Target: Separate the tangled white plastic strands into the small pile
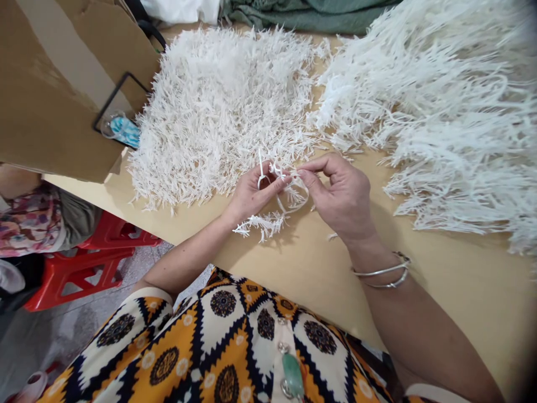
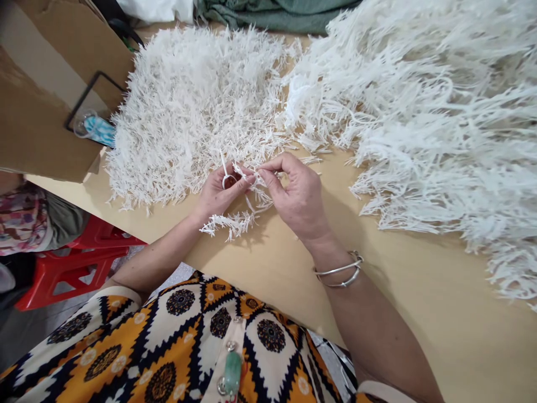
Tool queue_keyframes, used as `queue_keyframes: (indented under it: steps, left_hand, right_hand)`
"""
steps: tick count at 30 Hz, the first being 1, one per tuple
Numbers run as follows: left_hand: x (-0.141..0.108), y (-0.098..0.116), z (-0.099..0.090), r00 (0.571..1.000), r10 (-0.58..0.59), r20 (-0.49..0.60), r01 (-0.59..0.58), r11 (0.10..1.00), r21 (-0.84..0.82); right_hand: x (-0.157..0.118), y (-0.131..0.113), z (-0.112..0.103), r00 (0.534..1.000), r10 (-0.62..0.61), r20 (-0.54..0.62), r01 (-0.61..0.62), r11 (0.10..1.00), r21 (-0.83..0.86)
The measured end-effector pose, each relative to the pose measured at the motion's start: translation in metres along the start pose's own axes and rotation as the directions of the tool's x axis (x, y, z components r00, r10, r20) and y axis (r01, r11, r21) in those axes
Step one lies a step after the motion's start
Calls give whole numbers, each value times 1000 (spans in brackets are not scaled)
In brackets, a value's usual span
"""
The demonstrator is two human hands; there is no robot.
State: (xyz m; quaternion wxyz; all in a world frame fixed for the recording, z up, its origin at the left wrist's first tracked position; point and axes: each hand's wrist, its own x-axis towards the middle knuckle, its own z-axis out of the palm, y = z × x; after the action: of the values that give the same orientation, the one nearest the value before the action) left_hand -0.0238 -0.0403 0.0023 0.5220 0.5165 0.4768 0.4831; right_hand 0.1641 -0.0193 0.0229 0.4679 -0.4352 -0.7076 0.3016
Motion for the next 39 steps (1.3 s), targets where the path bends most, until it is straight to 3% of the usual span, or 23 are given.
queue_keyframes:
  steps: [5, 8, 13, 19, 21, 25, 27, 30, 34, 36, 39]
  left_hand:
    - [-4, -2, -2, 998, 55, 18, -56, 997, 54]
    - [-7, 3, -2, 997, 74, 38, -77, 992, 104]
    - [-5, 5, 3, 1000, 14, 9, -15, 995, 94]
    - [-3, 3, 1, 999, 36, 28, -41, 982, 186]
    - [-6, 6, 0, 996, 31, 83, -45, 984, 171]
    - [-12, 13, 2, 975, 4, 223, -25, 996, 87]
    - [-11, 14, 4, 979, 23, 203, -37, 997, 67]
    - [-7, 10, 4, 995, 65, 75, -68, 996, 48]
    - [-4, 3, 1, 997, 75, -35, -72, 994, 76]
    - [-4, 1, -1, 996, 87, -34, -83, 992, 92]
    - [-4, 1, -2, 988, 156, -7, -153, 980, 128]
  right_hand:
    - [-2, 12, 2, 999, -32, -39, 24, 984, -176]
    - [-2, 13, 1, 1000, -19, -16, 17, 989, -144]
    - [-1, 3, -1, 999, -42, -6, 41, 997, -68]
    - [-3, 10, 7, 994, -105, 44, 112, 974, -197]
    - [-2, 20, 8, 994, -106, 18, 107, 959, -261]
    - [4, 39, -6, 992, 1, -125, -37, 958, -283]
    - [8, 39, -15, 983, 25, -182, -63, 976, -209]
    - [10, 28, -21, 979, 16, -202, -33, 996, -84]
    - [9, 10, -17, 999, 17, -40, -16, 999, 40]
    - [7, 5, -13, 997, -22, 73, 18, 998, 54]
    - [5, 3, -7, 990, -92, 110, 88, 995, 38]
